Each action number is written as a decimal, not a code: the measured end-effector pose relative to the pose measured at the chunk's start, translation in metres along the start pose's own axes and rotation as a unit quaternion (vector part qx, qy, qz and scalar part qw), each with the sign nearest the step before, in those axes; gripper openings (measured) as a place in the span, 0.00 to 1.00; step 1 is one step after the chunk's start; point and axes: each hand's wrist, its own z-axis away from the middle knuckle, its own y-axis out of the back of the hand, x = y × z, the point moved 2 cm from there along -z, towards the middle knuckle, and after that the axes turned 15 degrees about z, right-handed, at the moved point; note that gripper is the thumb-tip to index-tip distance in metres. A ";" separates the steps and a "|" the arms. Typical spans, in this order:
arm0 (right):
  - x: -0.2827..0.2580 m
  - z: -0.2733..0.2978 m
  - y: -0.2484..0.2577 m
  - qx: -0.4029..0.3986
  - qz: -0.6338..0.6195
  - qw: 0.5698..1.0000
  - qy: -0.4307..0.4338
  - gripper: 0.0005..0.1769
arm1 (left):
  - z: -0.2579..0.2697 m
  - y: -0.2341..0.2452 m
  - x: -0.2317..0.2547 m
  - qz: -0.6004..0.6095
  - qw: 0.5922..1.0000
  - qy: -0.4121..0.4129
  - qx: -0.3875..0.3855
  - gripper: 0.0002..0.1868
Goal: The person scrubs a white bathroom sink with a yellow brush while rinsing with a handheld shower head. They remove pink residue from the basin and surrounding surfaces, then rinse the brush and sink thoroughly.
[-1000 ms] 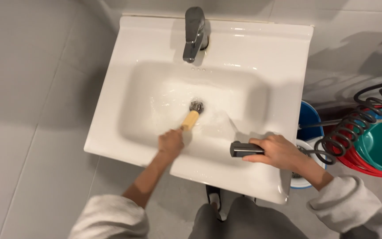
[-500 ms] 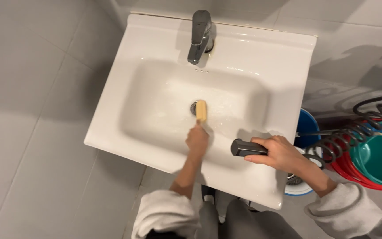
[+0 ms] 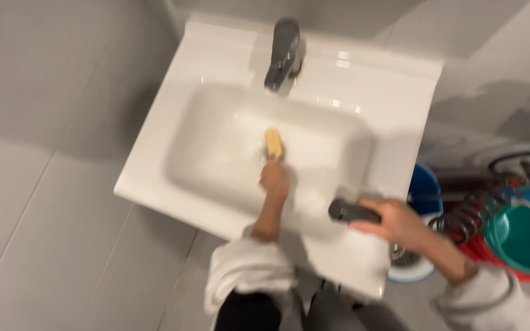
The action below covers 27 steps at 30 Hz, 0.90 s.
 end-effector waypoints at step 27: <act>-0.011 -0.017 0.006 -0.025 0.055 0.998 0.027 0.21 | 0.037 -0.005 0.000 0.020 0.998 -0.025 -0.051 0.29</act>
